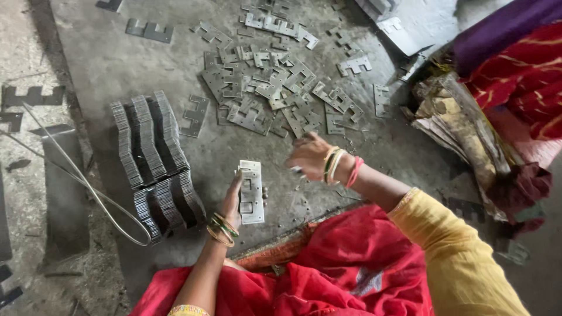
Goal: The person sits on the floor and sorts small metal brackets from a large pile into neat stacks. They pick up individual pieces, align them, and place them into organized piles while occasionally moving other items aside.
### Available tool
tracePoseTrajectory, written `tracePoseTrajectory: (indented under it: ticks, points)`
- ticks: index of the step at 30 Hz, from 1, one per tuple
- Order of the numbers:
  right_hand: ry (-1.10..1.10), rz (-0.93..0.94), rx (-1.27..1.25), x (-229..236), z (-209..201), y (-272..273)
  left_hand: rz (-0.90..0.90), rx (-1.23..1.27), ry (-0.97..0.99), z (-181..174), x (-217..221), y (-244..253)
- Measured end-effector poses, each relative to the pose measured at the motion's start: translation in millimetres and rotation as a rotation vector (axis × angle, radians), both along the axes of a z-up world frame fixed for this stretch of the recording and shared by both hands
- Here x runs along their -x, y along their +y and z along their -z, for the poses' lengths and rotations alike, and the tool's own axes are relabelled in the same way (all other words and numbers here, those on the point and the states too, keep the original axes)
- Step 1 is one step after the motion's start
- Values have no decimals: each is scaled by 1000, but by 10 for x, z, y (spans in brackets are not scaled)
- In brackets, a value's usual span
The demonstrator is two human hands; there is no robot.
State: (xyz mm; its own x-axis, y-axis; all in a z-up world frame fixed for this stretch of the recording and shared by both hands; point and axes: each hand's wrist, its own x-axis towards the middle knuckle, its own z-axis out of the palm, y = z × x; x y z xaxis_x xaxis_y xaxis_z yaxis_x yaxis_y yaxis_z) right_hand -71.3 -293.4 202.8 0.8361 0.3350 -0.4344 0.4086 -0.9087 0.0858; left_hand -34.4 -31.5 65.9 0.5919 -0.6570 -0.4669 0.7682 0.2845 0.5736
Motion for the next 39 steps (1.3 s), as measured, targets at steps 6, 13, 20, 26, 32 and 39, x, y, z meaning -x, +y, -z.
tracePoseTrajectory:
  ticks: [6,13,20,26,32,39]
  points:
    - [-442,25,-652,-880,208,-145,32,-139,228,-84,44,67]
    - [-372,787,-254,-1724,1397,-1601,23,-7,252,-137,-5,64]
    - [-357,884,-191,-1710,1865,-1593,-30,39,197,-144,-55,86]
    - [-440,814,-338,-877,1805,-1151,-183,-23,221,-245,-50,33]
    - [-448,675,-314,-107,1438,-586,-238,-13,168,-303,-39,85]
    - [-270,1107,-310,-720,1274,-421,-239,74,208,-390,-66,137]
